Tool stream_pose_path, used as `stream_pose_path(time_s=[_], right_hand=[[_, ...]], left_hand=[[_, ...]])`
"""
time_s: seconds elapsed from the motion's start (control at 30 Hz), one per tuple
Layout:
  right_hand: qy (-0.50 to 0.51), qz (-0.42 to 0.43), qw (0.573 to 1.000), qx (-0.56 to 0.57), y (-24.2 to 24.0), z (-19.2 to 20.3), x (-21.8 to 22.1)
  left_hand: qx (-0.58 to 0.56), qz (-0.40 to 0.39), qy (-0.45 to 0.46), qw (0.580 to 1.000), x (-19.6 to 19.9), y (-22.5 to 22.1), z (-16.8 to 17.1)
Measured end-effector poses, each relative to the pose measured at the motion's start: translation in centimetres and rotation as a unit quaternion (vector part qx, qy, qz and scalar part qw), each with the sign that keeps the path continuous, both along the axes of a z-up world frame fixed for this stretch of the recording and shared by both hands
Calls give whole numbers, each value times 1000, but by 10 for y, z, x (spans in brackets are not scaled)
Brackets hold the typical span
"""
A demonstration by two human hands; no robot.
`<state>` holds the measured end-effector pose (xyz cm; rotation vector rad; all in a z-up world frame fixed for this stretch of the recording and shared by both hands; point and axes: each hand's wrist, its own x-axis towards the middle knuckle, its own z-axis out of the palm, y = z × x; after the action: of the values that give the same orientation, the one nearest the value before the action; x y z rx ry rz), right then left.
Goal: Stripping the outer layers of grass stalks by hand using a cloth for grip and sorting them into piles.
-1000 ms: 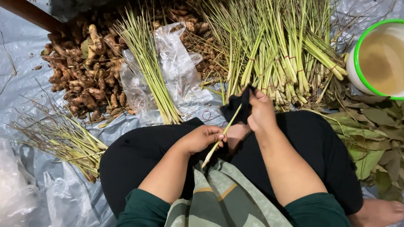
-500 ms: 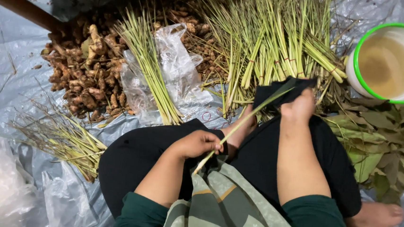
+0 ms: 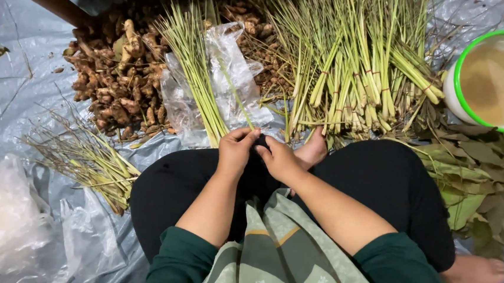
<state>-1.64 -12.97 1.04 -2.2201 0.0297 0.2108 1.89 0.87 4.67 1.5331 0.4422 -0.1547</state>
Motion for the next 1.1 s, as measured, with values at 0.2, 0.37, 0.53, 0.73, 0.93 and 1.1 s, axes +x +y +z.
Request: stream_pose_path(time_s=[0.2,0.37,0.53,0.73,0.93,1.1], right_hand=[[-38,80,991,-96,-5,-10,-6],[-29,41,999,1,-15,-13,-6],[134,-168,976,34,-26,80,20],[22,-31,982,187,-2,25,2],[-77,-18,996,34,-13,34,6],[11,-126,982,137,-18,9,15]], left_hand=[[-42,148,-91,984,16,24,40],[-128,213,-114,962,39,61,23],[-135,156,-103,973,30,49,5],[-107,60,-105,987,22,26,10],[-73,-53,-74,993,10,10,-10],[-121,-12,-63,991,13,9,3]])
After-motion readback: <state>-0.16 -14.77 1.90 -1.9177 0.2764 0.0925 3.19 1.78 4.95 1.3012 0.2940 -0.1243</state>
